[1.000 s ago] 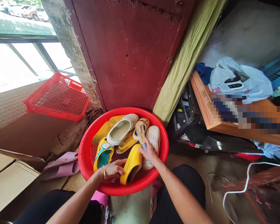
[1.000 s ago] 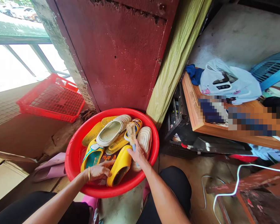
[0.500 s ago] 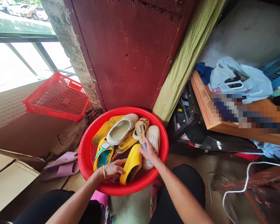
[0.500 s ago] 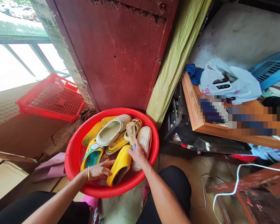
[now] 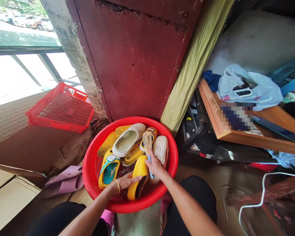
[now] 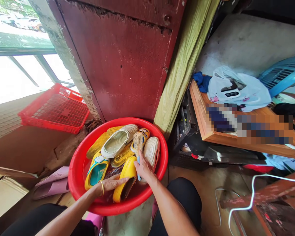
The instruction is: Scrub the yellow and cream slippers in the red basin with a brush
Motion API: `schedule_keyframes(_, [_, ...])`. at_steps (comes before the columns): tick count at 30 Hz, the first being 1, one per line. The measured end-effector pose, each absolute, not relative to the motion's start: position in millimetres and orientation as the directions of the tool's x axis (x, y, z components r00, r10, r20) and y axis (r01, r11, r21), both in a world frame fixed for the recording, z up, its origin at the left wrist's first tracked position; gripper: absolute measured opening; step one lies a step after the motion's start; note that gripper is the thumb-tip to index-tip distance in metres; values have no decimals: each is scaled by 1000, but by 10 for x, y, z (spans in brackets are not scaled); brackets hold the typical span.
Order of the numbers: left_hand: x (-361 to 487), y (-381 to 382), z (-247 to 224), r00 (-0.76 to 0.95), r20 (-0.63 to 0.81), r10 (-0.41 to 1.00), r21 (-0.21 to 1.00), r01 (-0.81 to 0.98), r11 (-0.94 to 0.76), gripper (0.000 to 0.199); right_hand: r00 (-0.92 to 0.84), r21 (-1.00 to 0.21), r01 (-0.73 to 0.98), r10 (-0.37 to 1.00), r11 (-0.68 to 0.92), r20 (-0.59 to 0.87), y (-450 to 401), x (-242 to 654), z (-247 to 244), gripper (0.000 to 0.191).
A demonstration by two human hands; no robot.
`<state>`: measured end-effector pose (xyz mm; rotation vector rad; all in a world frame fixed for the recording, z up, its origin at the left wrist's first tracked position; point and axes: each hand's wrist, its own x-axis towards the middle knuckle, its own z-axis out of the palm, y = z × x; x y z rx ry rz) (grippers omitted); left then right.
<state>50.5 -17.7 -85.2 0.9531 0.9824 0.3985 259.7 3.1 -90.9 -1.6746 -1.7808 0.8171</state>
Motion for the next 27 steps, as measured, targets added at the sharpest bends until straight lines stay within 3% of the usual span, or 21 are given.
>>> schedule_keyframes(4, [590,-184,-759,487,-521,701,829,94,551,62,19,-795,603,997,-70,-73,54,2563,-812,75])
schedule_keyframes(7, [619,-166,-611,426,-502,753,815,-59,577,63,77,-896,417,988,-153,-133,80,2591,-665,75])
schedule_keyframes(12, [577,40,-266,280,-553,785,695,-365,620,47,99,-985,170,995,-23,-6,-40,2661,-316,71])
schedule_keyframes(16, [496,291,-14,137,-537,833,658,-550,515,48,-33,-973,231,999,-2,-10,-327,2674,-40,61])
schedule_keyframes(21, [418,508,156,37,-463,885,679,-627,382,60,-388,-910,405,918,88,-84,-621,2688,114,56])
schedule_keyframes(24, [424,552,143,-1,-455,890,708,-607,361,65,-468,-916,390,836,-97,-288,-608,2683,107,60])
schedule_keyframes(27, [408,558,64,-19,-454,891,758,-533,375,69,-546,-936,234,761,-262,-350,-476,2662,68,64])
